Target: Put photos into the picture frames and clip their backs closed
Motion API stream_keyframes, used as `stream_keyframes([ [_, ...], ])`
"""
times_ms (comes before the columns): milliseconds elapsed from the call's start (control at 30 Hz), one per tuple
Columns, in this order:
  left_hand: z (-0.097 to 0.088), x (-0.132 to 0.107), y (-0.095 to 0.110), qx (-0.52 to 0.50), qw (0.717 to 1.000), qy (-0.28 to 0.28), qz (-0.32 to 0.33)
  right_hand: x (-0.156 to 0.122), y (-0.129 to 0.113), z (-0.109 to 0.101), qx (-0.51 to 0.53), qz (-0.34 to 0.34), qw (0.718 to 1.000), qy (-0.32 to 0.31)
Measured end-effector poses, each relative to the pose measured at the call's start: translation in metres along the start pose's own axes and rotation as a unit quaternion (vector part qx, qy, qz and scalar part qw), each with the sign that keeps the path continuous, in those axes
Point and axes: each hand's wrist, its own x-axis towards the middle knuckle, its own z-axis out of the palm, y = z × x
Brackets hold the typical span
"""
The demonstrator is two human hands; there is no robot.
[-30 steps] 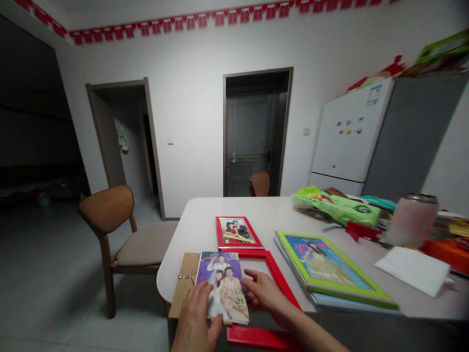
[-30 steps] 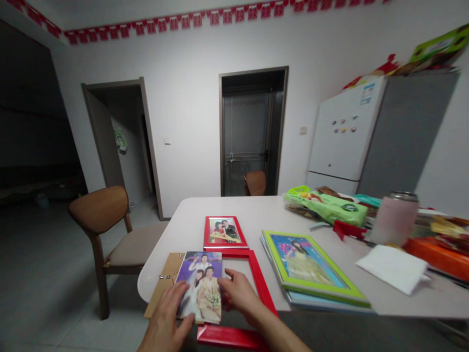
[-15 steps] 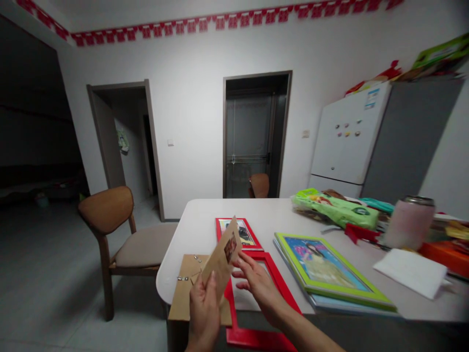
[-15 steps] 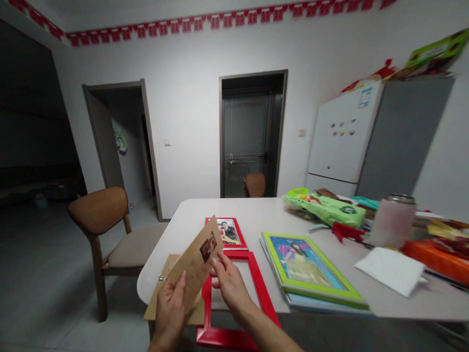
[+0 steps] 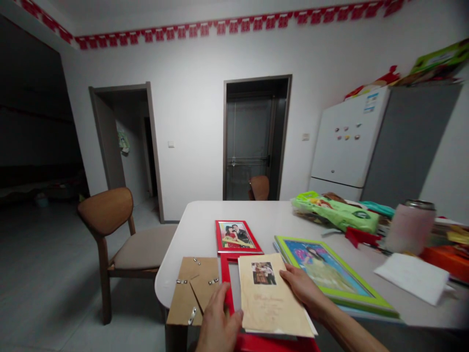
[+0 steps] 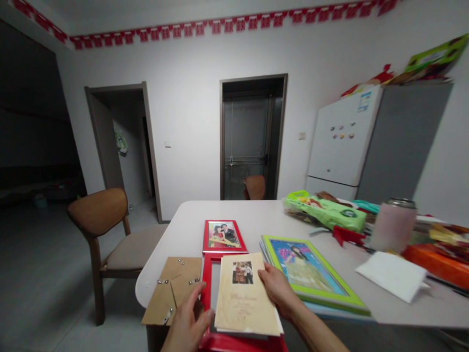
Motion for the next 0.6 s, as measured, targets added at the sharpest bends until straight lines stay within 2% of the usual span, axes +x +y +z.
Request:
stream_keyframes([
  [100,0.001,-0.003,-0.002,0.114,0.992,-0.043,0.028,0.009,0.013,0.005,0.045,0.029,0.997,-0.049],
  [233,0.003,-0.004,-0.003,0.161,0.982,-0.075,0.057,0.019,0.018,0.016,-0.002,-0.002,1.000,-0.022],
  [367,0.000,-0.004,0.000,0.174,0.978,-0.102,0.058,0.021,0.014,0.022,-0.036,-0.008,0.999,-0.012],
  [467,-0.002,-0.005,0.003,0.175,0.977,-0.111,0.052,0.019,0.011,0.023,-0.129,-0.058,0.990,0.002],
  [533,-0.003,-0.005,0.004,0.177,0.976,-0.115,0.056,0.017,0.011,0.023,-0.232,-0.109,0.966,0.029],
  [600,-0.002,-0.004,0.003,0.186,0.973,-0.122,0.060,0.014,0.011,0.023,-0.334,-0.131,0.932,0.052],
])
